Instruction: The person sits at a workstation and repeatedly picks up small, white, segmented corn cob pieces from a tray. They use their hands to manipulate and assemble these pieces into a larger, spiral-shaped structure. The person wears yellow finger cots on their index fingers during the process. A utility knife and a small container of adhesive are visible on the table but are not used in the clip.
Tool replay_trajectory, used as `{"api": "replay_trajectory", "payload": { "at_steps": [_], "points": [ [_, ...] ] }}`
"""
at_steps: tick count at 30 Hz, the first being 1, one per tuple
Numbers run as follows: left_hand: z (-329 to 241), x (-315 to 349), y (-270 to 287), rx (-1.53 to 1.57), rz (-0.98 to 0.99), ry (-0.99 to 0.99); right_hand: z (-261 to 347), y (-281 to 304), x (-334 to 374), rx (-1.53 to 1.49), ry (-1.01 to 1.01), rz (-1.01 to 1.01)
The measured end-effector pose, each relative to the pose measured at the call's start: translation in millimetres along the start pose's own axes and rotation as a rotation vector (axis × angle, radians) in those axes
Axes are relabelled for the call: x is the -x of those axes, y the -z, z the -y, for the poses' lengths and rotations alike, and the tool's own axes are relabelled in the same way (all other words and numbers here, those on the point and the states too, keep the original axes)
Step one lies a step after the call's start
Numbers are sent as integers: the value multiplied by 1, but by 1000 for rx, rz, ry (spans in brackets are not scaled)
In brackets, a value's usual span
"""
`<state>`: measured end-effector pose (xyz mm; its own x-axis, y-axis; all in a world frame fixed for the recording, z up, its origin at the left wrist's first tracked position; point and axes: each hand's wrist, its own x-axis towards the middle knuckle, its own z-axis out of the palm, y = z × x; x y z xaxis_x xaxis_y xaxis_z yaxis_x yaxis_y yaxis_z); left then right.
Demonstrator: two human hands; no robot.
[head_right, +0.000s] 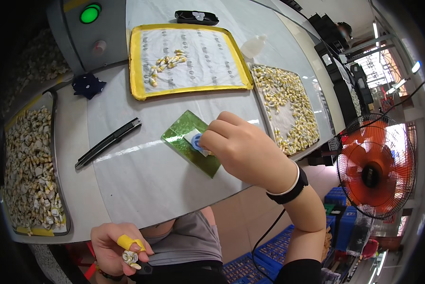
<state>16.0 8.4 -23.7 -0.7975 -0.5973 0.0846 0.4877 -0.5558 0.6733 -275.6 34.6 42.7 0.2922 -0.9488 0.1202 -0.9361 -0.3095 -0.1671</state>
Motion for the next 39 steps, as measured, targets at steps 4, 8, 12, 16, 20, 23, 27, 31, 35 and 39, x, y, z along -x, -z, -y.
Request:
{"api": "replay_trajectory", "payload": {
  "at_steps": [4,8,12,16,20,23,27,31,35,39],
  "points": [
    [1,-3,-5,-65,-57,-48,4,-7,-3,8,-3,-48],
    [3,-2,-2,-176,-84,-112,-1,-12,0,79,-44,-121],
    [2,0,-2,-309,-116,-175,5,-3,3,46,-92,-29],
    [0,-5,-5,-484,-94,-251,12,-4,-2,-58,-103,-60],
    [-3,-9,-9,-681,-64,-278,23,1,1,-146,-216,-218],
    [-6,-12,-3,-742,25,-304,52,14,10,-612,-219,-309],
    [-8,-12,-8,-815,-4,-307,84,0,6,-900,-34,-329],
    [-7,-10,-10,-733,-18,-317,90,-11,6,-961,56,-347],
    [-2,-11,-9,-675,-11,-329,91,-19,7,-954,125,-377],
    [-6,-13,-12,-779,37,-334,97,-22,4,-909,147,-408]
  ]
}}
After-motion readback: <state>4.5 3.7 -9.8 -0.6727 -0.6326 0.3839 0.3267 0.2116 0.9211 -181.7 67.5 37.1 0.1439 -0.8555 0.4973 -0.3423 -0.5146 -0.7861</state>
